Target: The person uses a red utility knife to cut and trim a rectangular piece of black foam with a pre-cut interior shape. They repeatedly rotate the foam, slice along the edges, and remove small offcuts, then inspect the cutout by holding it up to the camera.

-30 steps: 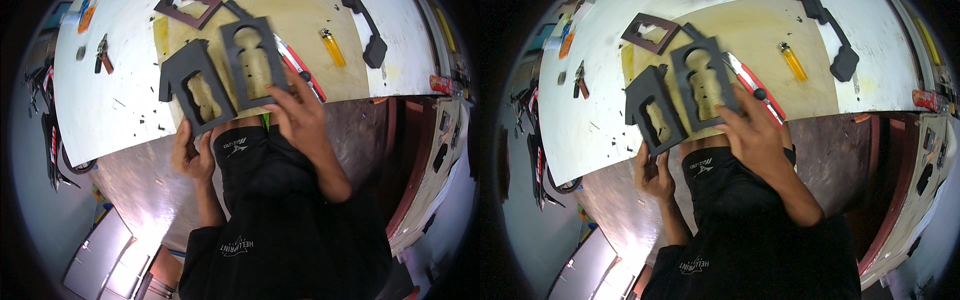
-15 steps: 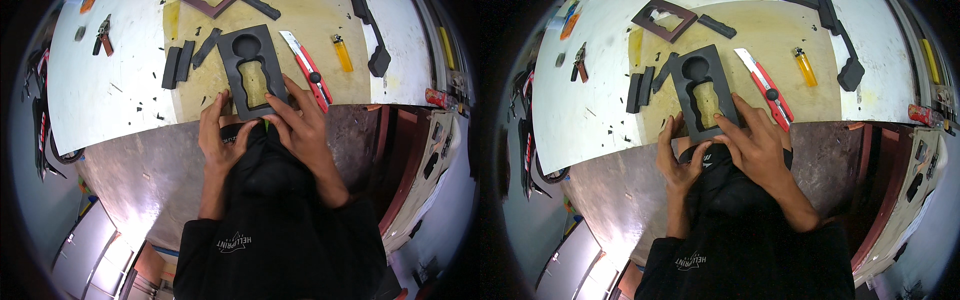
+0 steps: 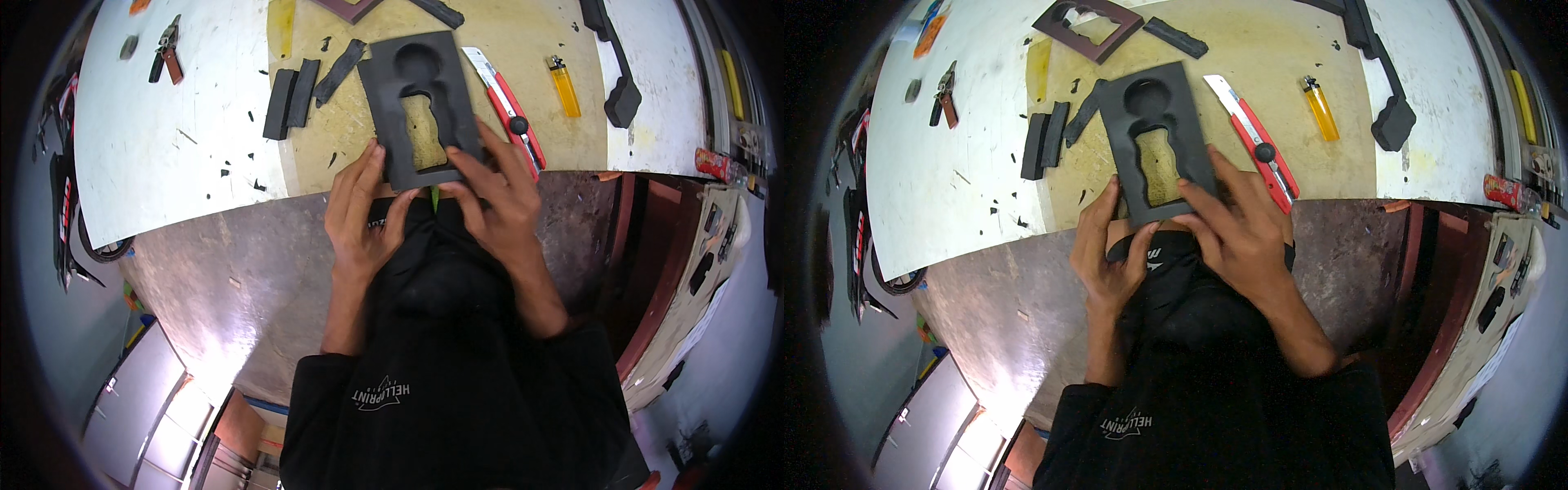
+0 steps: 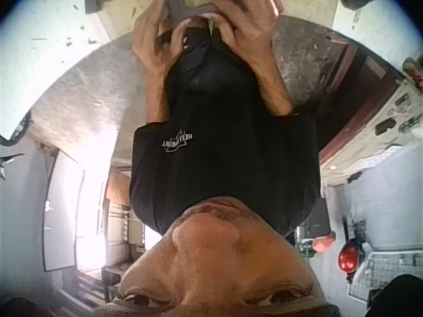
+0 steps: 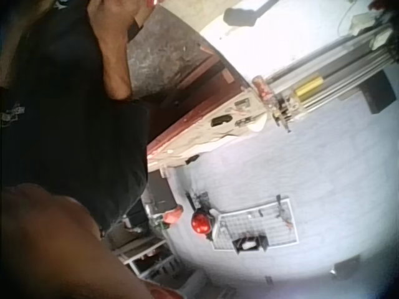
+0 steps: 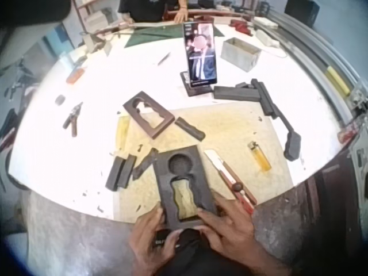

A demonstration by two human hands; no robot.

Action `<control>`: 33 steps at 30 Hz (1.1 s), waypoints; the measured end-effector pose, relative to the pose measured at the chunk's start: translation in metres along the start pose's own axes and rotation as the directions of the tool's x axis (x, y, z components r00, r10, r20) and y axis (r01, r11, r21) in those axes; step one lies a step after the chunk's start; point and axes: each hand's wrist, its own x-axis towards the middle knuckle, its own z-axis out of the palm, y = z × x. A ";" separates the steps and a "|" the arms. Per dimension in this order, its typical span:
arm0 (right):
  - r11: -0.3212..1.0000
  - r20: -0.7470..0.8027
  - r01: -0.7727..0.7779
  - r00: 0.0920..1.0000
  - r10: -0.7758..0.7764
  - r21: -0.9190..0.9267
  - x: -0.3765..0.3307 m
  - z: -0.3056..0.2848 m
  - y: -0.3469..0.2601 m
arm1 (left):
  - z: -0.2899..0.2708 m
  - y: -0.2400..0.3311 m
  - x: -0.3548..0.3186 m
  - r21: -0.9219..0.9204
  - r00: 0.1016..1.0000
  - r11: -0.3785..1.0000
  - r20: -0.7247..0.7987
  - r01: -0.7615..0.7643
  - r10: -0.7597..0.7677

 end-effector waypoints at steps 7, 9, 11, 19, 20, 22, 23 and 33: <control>0.994 -0.138 -0.103 0.986 0.096 -0.041 -0.006 -0.021 0.012 | 0.003 0.002 0.001 0.042 1.000 0.999 -0.005 -0.017 0.017; 0.987 -0.154 -0.158 0.976 0.154 -0.016 -0.009 -0.022 0.012 | 0.003 0.002 0.004 0.058 1.000 0.998 0.003 -0.031 0.031; 0.983 -0.151 -0.185 0.972 0.181 -0.014 -0.011 -0.022 0.012 | 0.003 0.003 0.004 0.069 0.999 0.997 0.006 -0.035 0.034; 0.682 -0.059 -0.199 0.940 0.336 0.704 -0.031 -0.014 0.011 | 0.003 0.003 0.004 0.078 1.000 0.997 0.005 -0.020 0.019; 0.563 -0.033 -0.147 0.954 0.297 0.814 -0.030 -0.012 0.011 | 0.003 0.002 0.004 0.083 1.000 0.996 0.004 -0.030 0.029; 0.343 0.052 -0.189 0.927 0.371 0.920 -0.024 -0.009 -0.002 | 0.005 0.001 0.001 0.073 1.000 0.997 -0.002 -0.010 0.010; 0.226 0.099 -0.202 0.911 0.400 0.953 -0.022 -0.007 -0.009 | 0.006 0.001 0.001 0.066 1.000 0.998 -0.006 -0.002 0.002; 0.781 -0.135 -0.275 0.900 0.414 0.560 -0.024 -0.002 -0.016 | 0.002 0.006 -0.003 0.017 1.000 1.000 0.015 0.024 -0.025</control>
